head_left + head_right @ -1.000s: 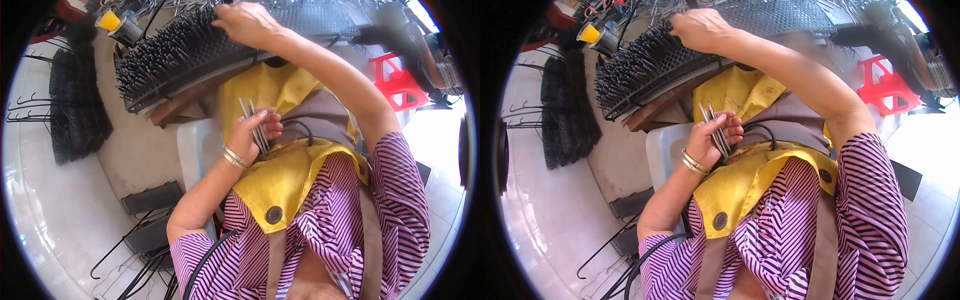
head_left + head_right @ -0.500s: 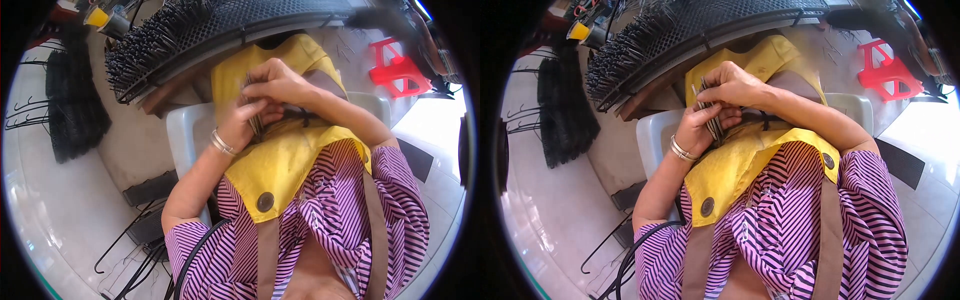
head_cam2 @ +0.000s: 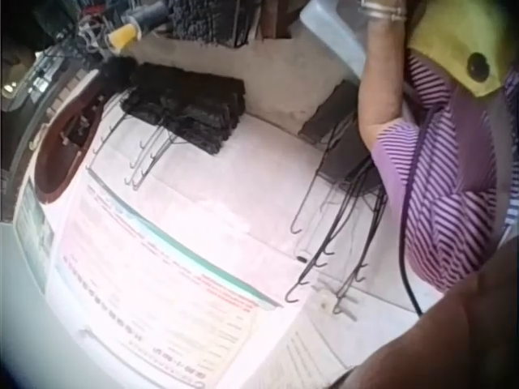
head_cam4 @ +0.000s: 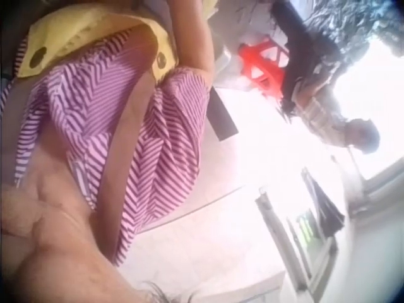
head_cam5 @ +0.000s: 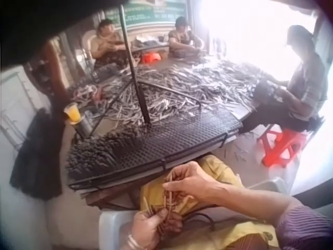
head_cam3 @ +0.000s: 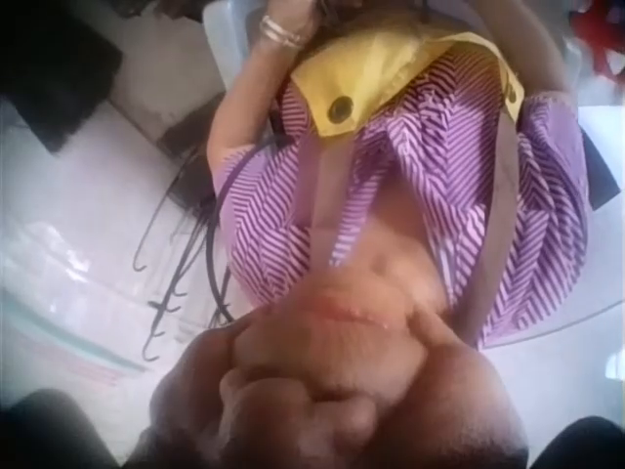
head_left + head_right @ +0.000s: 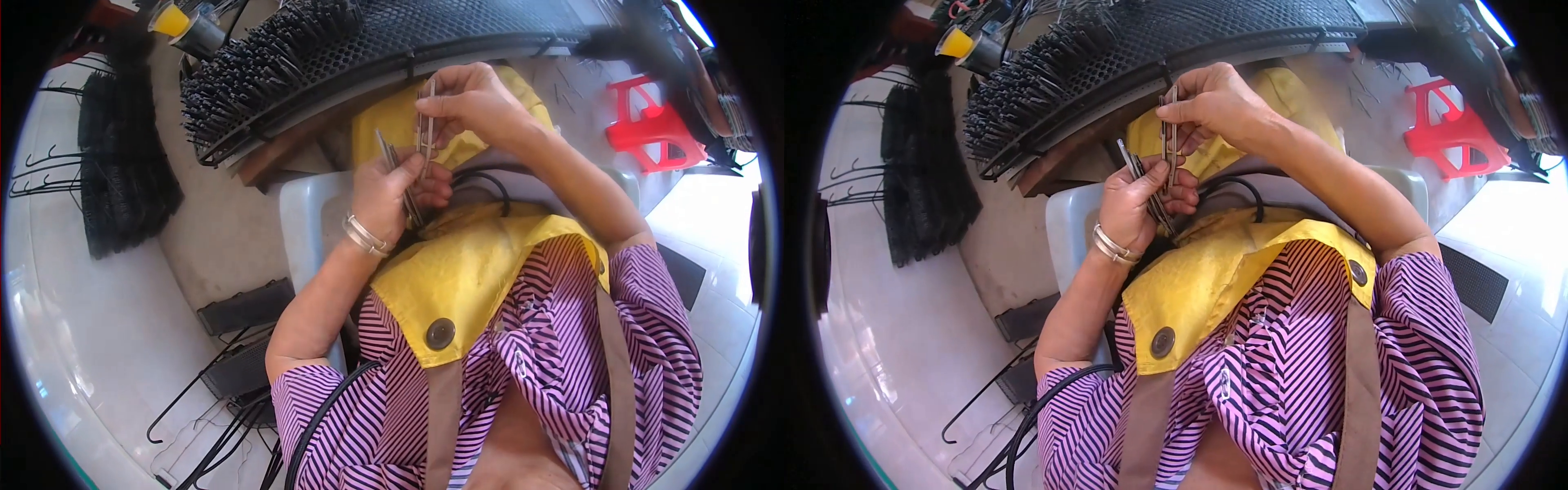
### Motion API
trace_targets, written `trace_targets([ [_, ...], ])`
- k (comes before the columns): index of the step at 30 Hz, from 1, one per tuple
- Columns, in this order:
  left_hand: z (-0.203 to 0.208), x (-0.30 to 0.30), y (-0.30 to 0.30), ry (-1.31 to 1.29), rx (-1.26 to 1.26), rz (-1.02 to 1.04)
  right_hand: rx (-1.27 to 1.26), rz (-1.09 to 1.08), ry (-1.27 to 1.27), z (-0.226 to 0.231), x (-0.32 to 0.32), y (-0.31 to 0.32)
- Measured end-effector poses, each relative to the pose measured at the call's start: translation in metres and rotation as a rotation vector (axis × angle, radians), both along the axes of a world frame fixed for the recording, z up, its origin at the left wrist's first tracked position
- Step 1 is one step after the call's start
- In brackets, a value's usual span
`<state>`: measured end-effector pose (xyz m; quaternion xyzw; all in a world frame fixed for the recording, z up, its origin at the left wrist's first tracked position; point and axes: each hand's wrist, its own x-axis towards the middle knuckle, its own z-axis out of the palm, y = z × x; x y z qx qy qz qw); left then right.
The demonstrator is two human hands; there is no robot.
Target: Inserting small metal rods into a plastic base template one by one.
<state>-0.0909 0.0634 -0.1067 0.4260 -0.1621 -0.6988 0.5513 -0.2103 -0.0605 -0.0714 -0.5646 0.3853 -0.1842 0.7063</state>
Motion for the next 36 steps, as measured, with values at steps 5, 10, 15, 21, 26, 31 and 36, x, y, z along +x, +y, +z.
trace_targets([
  [5,0.005,0.003,0.0,-0.047,-0.037,-0.002,0.06,0.115,-0.023,0.006,0.006,-0.007],
  [10,0.0,0.007,-0.003,0.197,0.016,0.227,-0.117,-0.004,-0.011,0.019,0.021,-0.02],
  [15,-0.013,0.0,-0.005,0.232,0.215,0.338,-0.509,-0.252,-0.24,0.026,0.058,-0.042],
  [21,-0.02,-0.023,0.003,0.173,0.187,0.22,-0.69,-0.259,-0.365,0.012,0.104,-0.057],
  [26,-0.022,-0.019,0.005,0.22,0.142,0.158,-1.042,-0.221,-0.214,0.007,0.117,-0.055],
  [31,-0.018,-0.023,0.004,0.189,0.16,0.169,-1.283,-0.118,-0.124,0.002,0.127,-0.064],
  [36,-0.012,-0.008,0.0,0.208,0.116,0.174,-1.419,0.031,0.207,0.011,0.139,-0.06],
])
